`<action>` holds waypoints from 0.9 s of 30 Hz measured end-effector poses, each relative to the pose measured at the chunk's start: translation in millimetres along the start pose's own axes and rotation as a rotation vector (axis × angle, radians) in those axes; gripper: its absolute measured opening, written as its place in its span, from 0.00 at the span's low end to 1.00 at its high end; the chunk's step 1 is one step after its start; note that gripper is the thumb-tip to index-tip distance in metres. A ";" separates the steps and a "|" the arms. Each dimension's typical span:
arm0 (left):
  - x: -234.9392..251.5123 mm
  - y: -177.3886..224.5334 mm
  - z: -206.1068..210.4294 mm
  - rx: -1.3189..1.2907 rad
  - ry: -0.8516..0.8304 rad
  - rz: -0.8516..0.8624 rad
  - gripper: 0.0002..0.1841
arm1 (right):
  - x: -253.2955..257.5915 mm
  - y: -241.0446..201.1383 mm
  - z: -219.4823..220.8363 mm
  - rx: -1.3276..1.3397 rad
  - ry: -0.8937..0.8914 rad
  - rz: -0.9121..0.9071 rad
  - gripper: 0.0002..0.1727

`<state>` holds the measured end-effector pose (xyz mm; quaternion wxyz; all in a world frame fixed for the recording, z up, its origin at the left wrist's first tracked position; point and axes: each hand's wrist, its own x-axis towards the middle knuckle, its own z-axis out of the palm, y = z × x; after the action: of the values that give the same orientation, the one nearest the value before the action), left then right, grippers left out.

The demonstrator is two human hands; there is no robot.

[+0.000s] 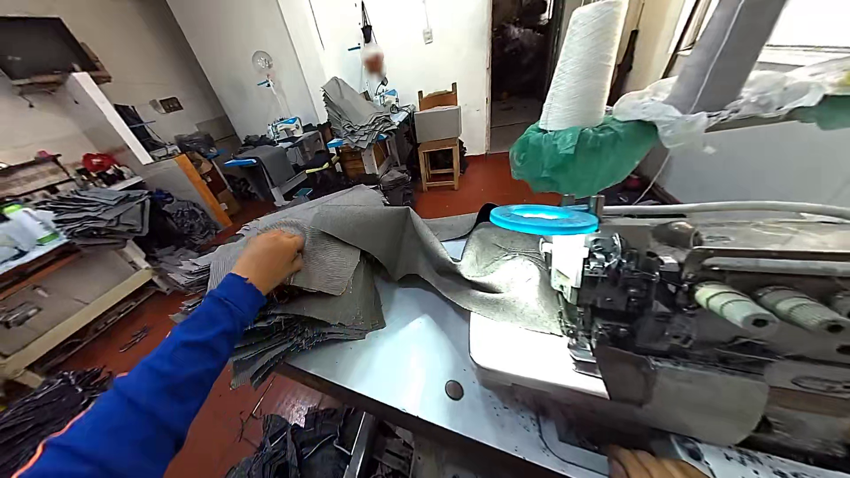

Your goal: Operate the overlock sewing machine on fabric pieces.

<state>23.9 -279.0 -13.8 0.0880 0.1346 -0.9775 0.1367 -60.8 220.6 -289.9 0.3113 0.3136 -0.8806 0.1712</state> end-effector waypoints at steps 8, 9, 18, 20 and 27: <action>0.1 34.2 -10.9 0.053 -0.202 0.277 0.23 | -4.6 5.7 -15.2 0.177 -0.123 -0.032 0.19; -0.4 31.1 -10.6 0.005 -0.160 0.262 0.14 | -2.9 7.2 -15.4 0.189 -0.135 -0.036 0.19; -17.7 64.4 -55.5 -0.461 0.402 0.007 0.22 | 3.2 -2.0 -49.8 0.688 -0.124 0.095 0.20; -47.9 129.4 -61.1 -0.469 0.447 0.103 0.20 | 20.1 -36.4 -66.5 0.973 -0.200 0.100 0.28; -84.1 317.7 16.7 -0.609 0.303 0.315 0.15 | 46.3 -152.2 -55.9 1.618 -0.138 0.684 0.15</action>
<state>10.2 30.6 -124.6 0.2456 -0.0713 -0.9580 -0.1300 35.9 114.4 -201.5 -0.1285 0.1669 -0.5519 0.8069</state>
